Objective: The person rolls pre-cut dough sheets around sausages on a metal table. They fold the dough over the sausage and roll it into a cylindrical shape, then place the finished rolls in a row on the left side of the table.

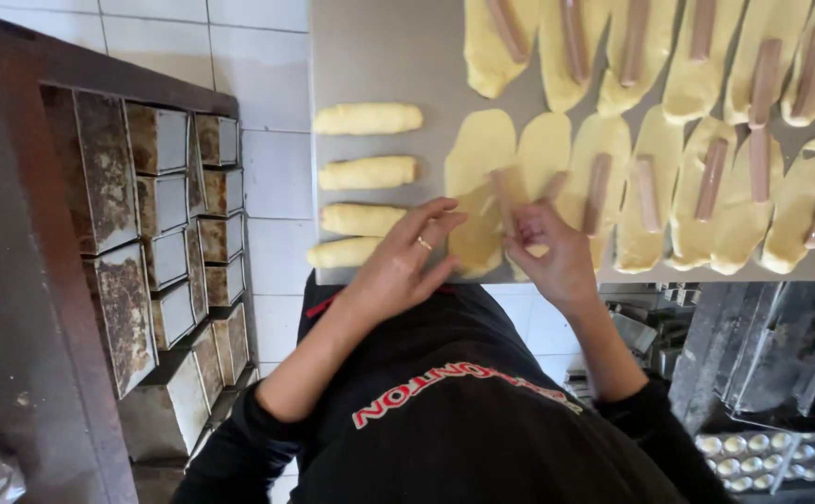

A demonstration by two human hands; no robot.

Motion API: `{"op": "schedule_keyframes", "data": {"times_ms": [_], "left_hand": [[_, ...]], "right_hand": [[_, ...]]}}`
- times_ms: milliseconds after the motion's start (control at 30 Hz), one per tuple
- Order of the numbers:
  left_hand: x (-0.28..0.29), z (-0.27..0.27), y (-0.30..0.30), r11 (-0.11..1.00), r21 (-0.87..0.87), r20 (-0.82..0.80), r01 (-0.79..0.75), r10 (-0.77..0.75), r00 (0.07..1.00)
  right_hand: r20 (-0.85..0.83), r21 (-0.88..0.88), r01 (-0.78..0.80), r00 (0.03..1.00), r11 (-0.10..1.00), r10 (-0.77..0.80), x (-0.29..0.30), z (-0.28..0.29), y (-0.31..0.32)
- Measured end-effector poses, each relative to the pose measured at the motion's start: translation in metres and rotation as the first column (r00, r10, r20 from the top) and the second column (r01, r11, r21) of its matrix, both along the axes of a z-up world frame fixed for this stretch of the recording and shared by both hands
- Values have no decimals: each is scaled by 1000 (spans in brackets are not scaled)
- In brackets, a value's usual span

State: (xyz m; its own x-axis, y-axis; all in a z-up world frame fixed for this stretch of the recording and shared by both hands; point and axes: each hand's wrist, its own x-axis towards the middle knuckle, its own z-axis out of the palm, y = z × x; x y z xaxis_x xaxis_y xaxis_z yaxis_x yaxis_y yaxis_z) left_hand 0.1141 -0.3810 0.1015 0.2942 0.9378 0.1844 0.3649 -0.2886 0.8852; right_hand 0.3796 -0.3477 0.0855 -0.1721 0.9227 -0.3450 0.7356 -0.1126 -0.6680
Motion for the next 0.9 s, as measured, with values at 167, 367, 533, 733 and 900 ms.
{"op": "schedule_keyframes", "data": {"times_ms": [167, 367, 533, 733, 900], "left_hand": [[42, -52, -24, 993, 110, -231, 38, -12, 973], [54, -79, -41, 978, 187, -395, 95, -14, 919], [60, -105, -35, 939, 334, -423, 83, 70, 903], [53, -83, 5, 920, 373, -602, -120, 338, 723], [38, -63, 16, 879, 477, -580, 21, 297, 758]], "right_hand": [[-27, 410, -386, 901, 826, 434, 20, -17, -4], [65, 574, -544, 775, 611, 629, 35, -34, -13], [224, 673, -555, 783, 489, 581, 27, -48, -22], [278, 649, -457, 887, 608, 369, 21, -62, 15], [261, 722, -485, 852, 494, 454, 16, -28, 20]]}}
